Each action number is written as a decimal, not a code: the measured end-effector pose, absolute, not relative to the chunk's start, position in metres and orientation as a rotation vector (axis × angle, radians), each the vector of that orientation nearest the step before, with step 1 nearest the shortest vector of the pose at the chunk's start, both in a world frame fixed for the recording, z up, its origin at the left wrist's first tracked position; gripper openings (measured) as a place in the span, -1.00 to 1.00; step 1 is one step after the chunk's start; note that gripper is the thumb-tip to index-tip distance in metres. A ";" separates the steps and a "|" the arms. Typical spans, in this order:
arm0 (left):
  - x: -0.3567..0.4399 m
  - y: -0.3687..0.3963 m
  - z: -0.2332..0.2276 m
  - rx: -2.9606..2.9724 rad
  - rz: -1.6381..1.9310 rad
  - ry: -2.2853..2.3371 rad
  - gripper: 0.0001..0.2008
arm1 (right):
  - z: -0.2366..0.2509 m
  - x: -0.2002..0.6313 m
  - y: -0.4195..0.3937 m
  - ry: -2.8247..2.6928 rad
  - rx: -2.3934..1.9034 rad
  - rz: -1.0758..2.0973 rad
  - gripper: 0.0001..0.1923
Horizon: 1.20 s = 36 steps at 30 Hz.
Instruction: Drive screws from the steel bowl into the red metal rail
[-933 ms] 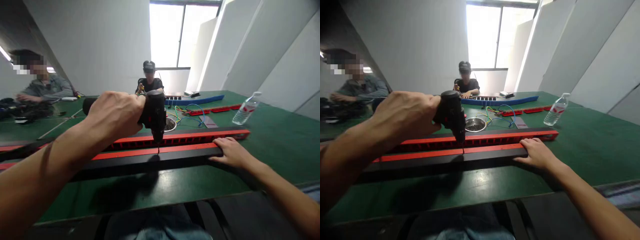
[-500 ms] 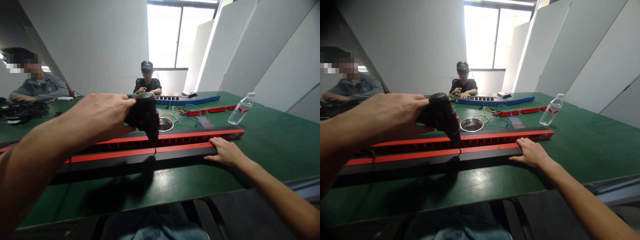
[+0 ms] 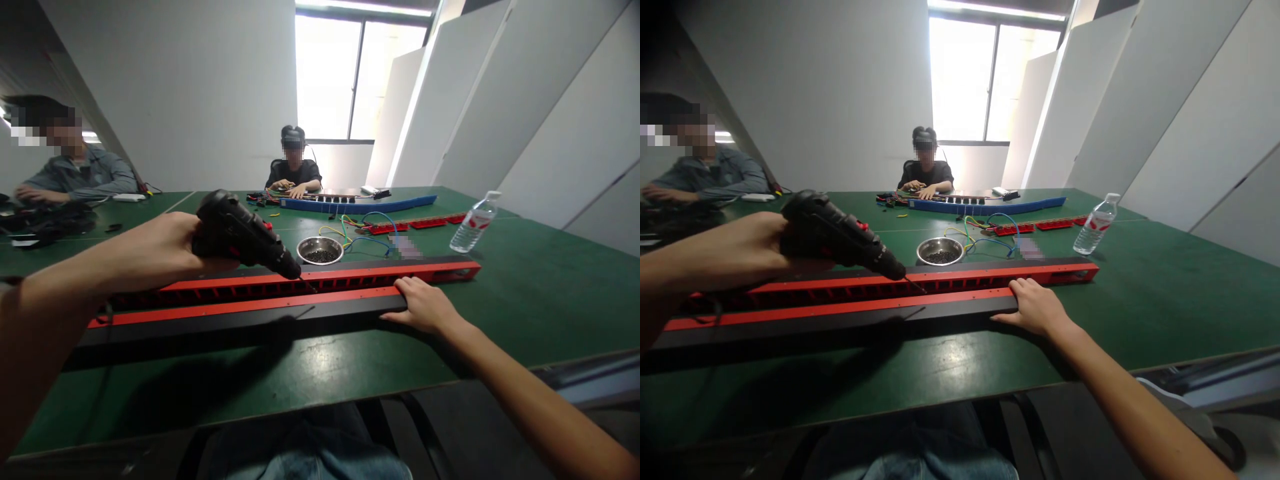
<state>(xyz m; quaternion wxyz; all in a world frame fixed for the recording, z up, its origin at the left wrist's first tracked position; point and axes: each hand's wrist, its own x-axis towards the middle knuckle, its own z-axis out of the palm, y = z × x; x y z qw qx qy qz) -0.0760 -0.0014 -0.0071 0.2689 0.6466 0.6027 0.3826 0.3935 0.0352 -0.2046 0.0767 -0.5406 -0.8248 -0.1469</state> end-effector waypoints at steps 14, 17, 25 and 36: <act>-0.030 0.019 -0.136 1.074 0.958 1.100 -0.71 | -0.192 0.285 0.015 -2.422 -1.660 -0.164 -0.09; -0.026 0.019 -0.151 1.014 0.982 1.011 -0.72 | -0.186 0.290 0.026 -2.280 -1.625 0.099 -0.23; -0.028 0.016 -0.155 0.934 1.025 0.976 -0.79 | -0.155 0.285 0.089 -1.570 -1.146 0.894 -0.31; -0.028 0.018 -0.158 0.892 1.061 0.988 -0.82 | -0.154 0.278 0.134 -1.644 -1.072 0.761 -0.55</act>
